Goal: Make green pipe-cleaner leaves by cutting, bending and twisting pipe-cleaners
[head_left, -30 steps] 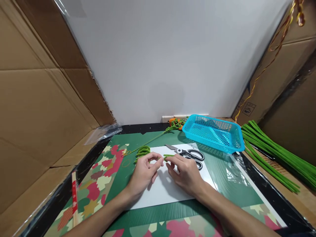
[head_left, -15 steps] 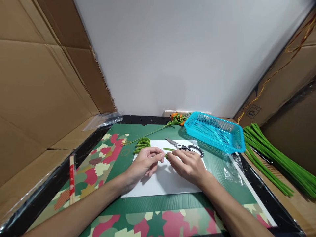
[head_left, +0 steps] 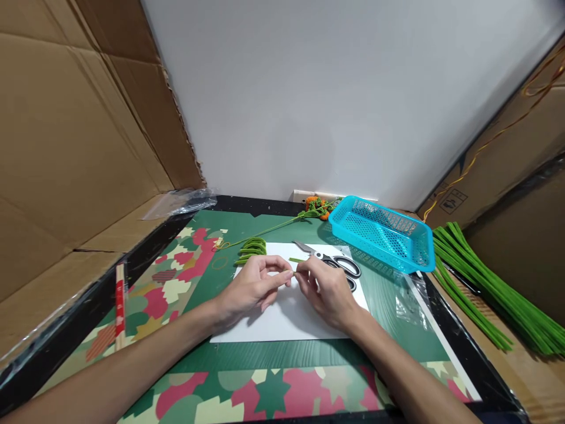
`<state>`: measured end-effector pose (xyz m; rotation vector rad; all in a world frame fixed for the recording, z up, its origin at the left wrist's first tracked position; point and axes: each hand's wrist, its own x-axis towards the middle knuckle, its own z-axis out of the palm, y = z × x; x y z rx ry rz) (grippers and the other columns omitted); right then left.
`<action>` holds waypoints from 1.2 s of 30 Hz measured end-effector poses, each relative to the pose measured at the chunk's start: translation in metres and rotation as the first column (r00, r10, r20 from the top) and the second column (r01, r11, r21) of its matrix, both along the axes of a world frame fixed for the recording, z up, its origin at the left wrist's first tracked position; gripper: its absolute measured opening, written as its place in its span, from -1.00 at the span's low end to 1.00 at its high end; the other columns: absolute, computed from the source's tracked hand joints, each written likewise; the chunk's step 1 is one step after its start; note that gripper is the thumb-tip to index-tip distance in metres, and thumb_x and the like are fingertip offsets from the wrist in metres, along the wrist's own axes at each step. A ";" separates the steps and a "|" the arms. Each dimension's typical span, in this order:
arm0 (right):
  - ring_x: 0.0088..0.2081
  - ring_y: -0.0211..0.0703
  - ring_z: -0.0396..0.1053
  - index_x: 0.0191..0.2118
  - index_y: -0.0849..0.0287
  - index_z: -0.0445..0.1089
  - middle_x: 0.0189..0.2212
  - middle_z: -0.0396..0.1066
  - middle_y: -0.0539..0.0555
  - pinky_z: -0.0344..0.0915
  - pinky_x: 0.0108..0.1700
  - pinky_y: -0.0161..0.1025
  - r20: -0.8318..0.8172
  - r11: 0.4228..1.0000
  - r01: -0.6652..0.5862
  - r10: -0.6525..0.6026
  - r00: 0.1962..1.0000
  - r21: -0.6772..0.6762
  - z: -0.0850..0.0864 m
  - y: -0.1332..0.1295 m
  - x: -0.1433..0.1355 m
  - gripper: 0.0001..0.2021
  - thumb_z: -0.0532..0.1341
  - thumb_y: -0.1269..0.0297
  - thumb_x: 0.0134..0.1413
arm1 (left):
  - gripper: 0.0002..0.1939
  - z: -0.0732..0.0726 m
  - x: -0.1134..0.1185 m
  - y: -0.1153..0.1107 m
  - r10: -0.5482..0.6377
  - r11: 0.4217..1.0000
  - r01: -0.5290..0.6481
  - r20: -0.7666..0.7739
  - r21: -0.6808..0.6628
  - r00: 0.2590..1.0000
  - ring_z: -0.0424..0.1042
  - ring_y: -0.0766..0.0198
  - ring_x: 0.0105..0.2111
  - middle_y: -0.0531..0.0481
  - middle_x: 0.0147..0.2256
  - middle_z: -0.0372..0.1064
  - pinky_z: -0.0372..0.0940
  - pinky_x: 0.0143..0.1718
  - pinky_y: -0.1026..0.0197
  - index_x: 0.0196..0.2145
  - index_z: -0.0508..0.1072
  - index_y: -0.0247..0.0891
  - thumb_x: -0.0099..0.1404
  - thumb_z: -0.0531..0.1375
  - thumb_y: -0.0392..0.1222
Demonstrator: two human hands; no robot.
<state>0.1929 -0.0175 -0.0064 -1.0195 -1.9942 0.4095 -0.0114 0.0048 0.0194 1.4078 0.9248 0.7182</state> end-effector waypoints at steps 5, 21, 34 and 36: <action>-0.63 -0.40 -0.08 -0.38 0.12 0.25 -0.53 0.04 -0.17 -0.13 -0.60 -0.36 -0.608 0.483 -0.522 -0.028 0.793 -0.703 0.011 0.004 0.000 -0.59 0.34 -0.09 0.17 | -0.80 -0.005 -0.006 -0.003 0.099 0.881 0.030 -0.245 0.473 0.964 0.19 0.39 -0.69 0.13 -0.64 0.32 0.02 -0.64 0.34 -0.27 0.56 -0.24 0.39 0.28 -0.05; -0.49 -0.24 0.27 -0.31 0.16 0.48 -0.46 0.42 0.07 0.10 -0.41 -0.26 0.202 0.976 -0.025 -0.020 0.979 0.217 0.002 -0.004 0.016 -0.63 0.04 0.21 0.51 | -0.65 0.005 0.005 -0.002 -0.019 0.999 0.020 -0.037 0.048 0.999 0.21 0.46 -0.74 0.05 -0.51 0.43 0.01 -0.73 0.37 -0.35 0.55 -0.30 0.26 0.39 0.08; -0.53 -0.27 0.25 -0.28 0.17 0.46 -0.49 0.37 0.01 0.16 -0.48 -0.31 -0.269 0.925 -0.102 0.000 0.963 -0.365 0.002 -0.006 0.001 -0.65 0.14 0.04 0.44 | -0.82 -0.008 0.007 -0.011 0.278 0.749 -0.126 -0.136 0.651 0.951 0.36 0.32 -0.52 -0.03 -0.41 0.59 0.23 -0.48 0.28 -0.34 0.66 -0.25 0.38 0.30 -0.16; -0.45 -0.21 0.32 -0.21 0.18 0.49 -0.38 0.45 0.09 0.22 -0.38 -0.27 -0.008 0.999 0.013 -0.013 1.000 -0.029 0.001 -0.006 0.008 -0.69 0.07 0.19 0.50 | -0.78 -0.005 0.010 -0.010 0.204 0.877 -0.135 -0.104 0.461 0.973 0.36 0.32 -0.52 -0.03 -0.43 0.56 0.20 -0.53 0.30 -0.38 0.65 -0.27 0.37 0.32 -0.10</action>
